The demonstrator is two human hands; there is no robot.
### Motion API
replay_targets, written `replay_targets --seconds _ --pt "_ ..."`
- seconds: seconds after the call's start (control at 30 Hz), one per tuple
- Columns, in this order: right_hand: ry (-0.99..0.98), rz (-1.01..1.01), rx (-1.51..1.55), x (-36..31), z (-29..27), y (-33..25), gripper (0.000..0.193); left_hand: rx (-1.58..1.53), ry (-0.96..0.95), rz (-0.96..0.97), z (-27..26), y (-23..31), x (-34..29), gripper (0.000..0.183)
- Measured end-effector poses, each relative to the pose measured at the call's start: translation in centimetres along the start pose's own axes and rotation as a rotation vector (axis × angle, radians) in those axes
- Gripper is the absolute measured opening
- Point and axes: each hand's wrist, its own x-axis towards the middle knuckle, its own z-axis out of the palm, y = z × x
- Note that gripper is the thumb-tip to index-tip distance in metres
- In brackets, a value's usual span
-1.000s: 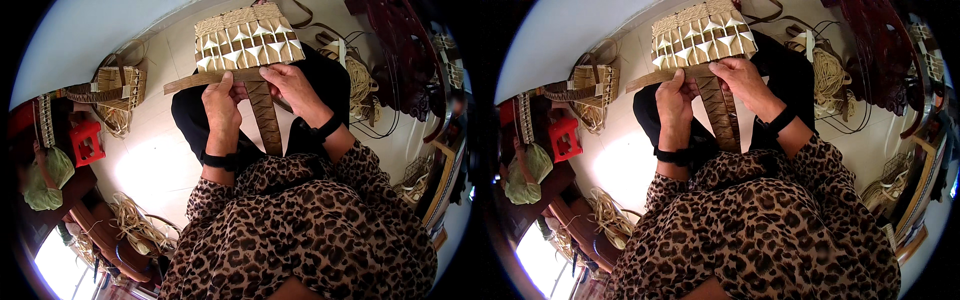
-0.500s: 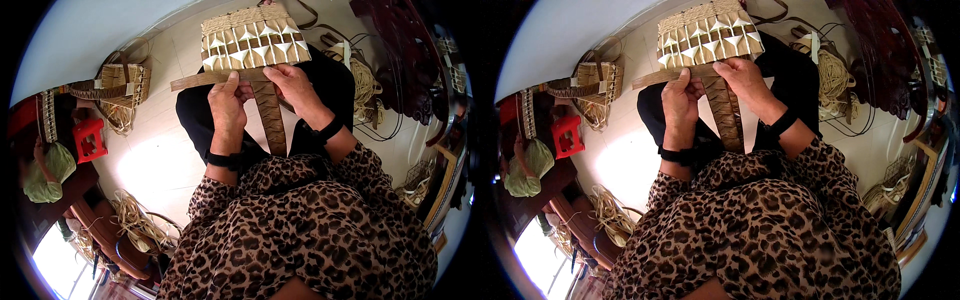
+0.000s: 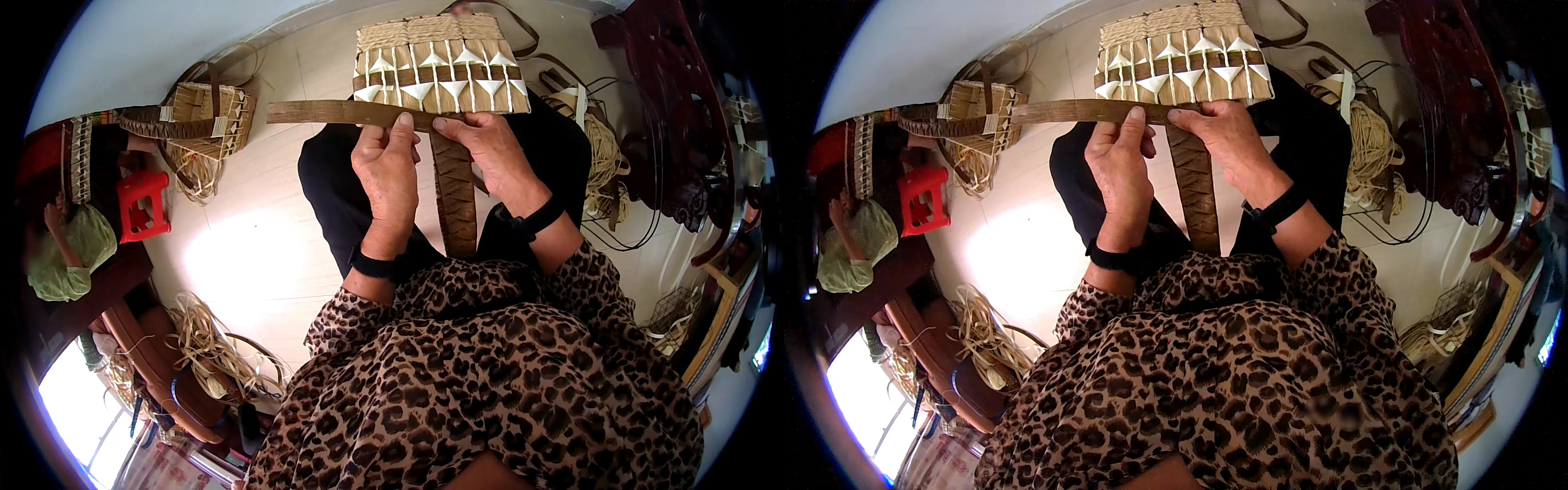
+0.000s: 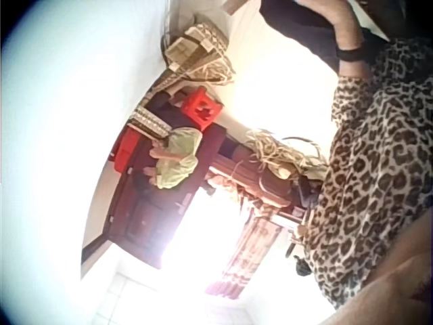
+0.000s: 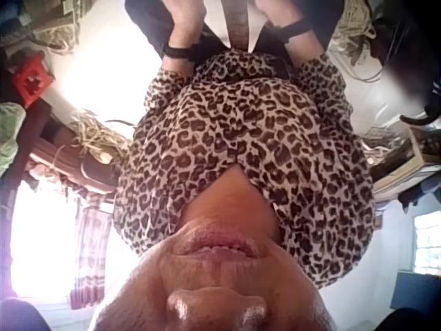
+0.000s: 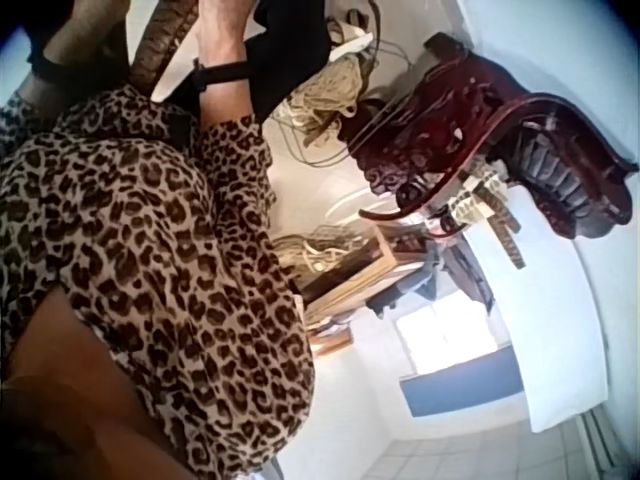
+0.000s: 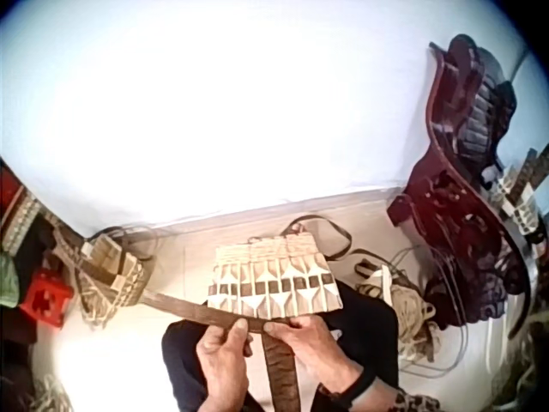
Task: The person weaves a decorative handle onto a small woven basket using a long strip of natural fiber. They thread the strip through the basket's rim and weave it into a pattern, occasionally adjusting the tension and position of the material.
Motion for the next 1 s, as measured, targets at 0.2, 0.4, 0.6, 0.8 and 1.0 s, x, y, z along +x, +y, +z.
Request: replay_targets --seconds 0.2,0.4,0.6,0.8,1.0 --pt "0.045 -0.069 0.081 0.7 0.1 1.7 0.020 0.258 -0.109 0.284 0.0 0.5 -0.1 0.009" --pt "0.104 -0.046 0.027 1.5 0.6 2.2 0.027 0.075 -0.268 0.184 -0.2 0.3 -0.9 0.015" --pt "0.174 -0.021 -0.053 1.5 1.3 2.0 0.026 -0.129 -0.188 -0.268 -0.7 -2.0 0.7 0.015" --pt "0.188 0.005 -0.038 2.3 0.9 3.0 0.023 -0.571 -0.462 -0.527 -1.4 -3.3 3.2 0.021" --pt "0.065 0.074 0.135 1.6 0.5 2.6 0.016 -0.580 -0.487 -0.502 -1.8 -5.3 4.9 0.027"
